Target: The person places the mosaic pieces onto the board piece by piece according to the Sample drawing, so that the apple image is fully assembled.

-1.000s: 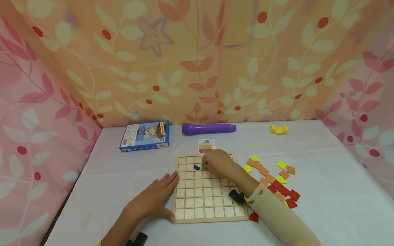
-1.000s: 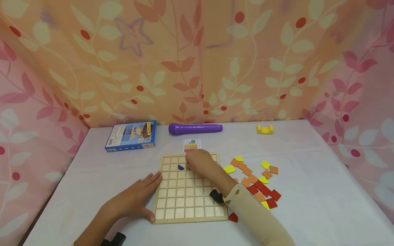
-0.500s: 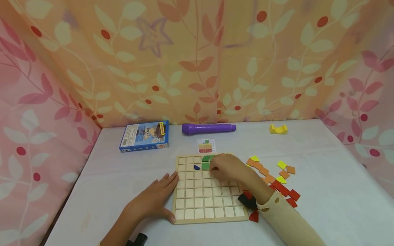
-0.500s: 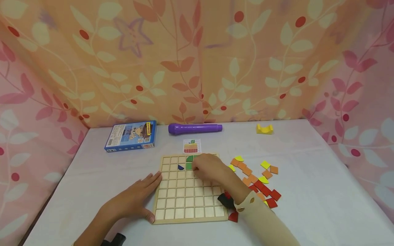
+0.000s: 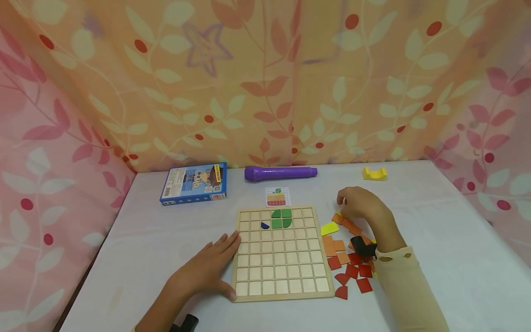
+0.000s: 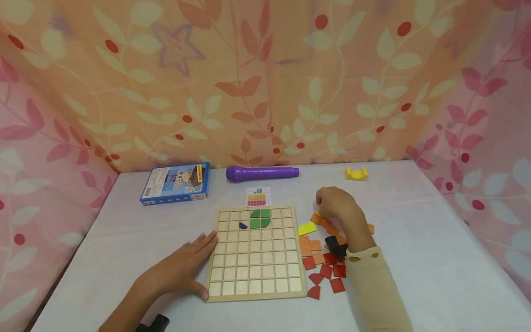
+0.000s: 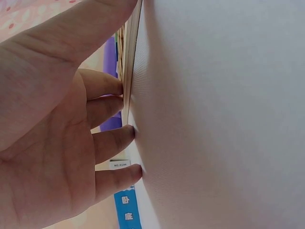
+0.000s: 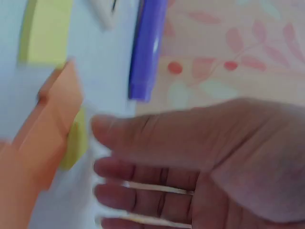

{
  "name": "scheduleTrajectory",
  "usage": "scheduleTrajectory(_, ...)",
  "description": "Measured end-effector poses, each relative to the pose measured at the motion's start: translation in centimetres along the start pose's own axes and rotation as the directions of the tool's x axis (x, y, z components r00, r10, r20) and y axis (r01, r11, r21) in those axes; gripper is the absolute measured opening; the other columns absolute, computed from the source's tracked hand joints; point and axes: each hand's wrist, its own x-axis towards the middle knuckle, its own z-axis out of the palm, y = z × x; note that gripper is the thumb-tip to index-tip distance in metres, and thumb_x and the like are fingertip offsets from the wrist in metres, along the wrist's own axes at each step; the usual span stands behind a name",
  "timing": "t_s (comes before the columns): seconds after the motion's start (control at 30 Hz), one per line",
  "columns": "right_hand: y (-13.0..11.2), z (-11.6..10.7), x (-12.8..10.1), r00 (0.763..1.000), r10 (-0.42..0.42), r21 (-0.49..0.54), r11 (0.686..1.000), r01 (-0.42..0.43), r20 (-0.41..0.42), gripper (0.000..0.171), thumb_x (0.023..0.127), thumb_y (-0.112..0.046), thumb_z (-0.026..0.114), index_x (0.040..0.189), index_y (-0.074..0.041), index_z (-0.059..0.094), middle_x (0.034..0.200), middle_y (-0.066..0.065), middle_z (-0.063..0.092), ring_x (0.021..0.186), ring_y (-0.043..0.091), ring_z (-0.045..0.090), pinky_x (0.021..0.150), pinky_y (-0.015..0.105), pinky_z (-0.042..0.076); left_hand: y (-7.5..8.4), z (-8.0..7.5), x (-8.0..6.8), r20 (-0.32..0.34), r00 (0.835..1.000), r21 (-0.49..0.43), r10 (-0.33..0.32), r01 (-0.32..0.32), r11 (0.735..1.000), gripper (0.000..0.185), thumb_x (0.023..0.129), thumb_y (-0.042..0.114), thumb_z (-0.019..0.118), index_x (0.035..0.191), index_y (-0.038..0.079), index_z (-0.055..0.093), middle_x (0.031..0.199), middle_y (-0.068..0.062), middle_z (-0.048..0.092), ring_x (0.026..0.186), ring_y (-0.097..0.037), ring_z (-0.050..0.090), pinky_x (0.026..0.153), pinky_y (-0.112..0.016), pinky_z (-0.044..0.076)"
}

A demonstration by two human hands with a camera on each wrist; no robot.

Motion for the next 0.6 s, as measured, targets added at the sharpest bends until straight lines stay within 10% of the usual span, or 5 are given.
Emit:
scheduleTrajectory(0.27, 0.4, 0.7, 0.7, 0.994, 0.104, -0.046, 0.993, -0.104, -0.017, 0.006, 0.084, -0.008, 0.068, 0.083, -0.004, 0.065, 0.078, 0.007, 0.059, 0.072, 0.026, 0.053, 0.061, 0.038, 0.046, -0.2, 0.2, 0.0, -0.003, 1.0, 0.009, 0.002, -0.002, 1.0, 0.133, 0.055, 0.063, 0.087, 0.159, 0.005, 0.026, 0.166, -0.009, 0.018, 0.151, -0.035, 0.015, 0.116, -0.06, 0.021)
scheduleTrajectory(0.6, 1.3, 0.3, 0.2, 0.982, 0.167, -0.052, 0.984, -0.172, -0.093, 0.022, 0.097, -0.015, 0.059, 0.102, 0.004, 0.067, 0.089, 0.014, 0.066, 0.079, 0.032, 0.059, 0.07, 0.049, 0.051, -0.3, 0.3, 0.1, 0.011, 1.0, 0.012, -0.01, 0.009, 1.0, 0.133, 0.056, 0.066, 0.085, 0.159, 0.008, 0.025, 0.166, -0.007, 0.017, 0.151, -0.033, 0.014, 0.116, -0.06, 0.021)
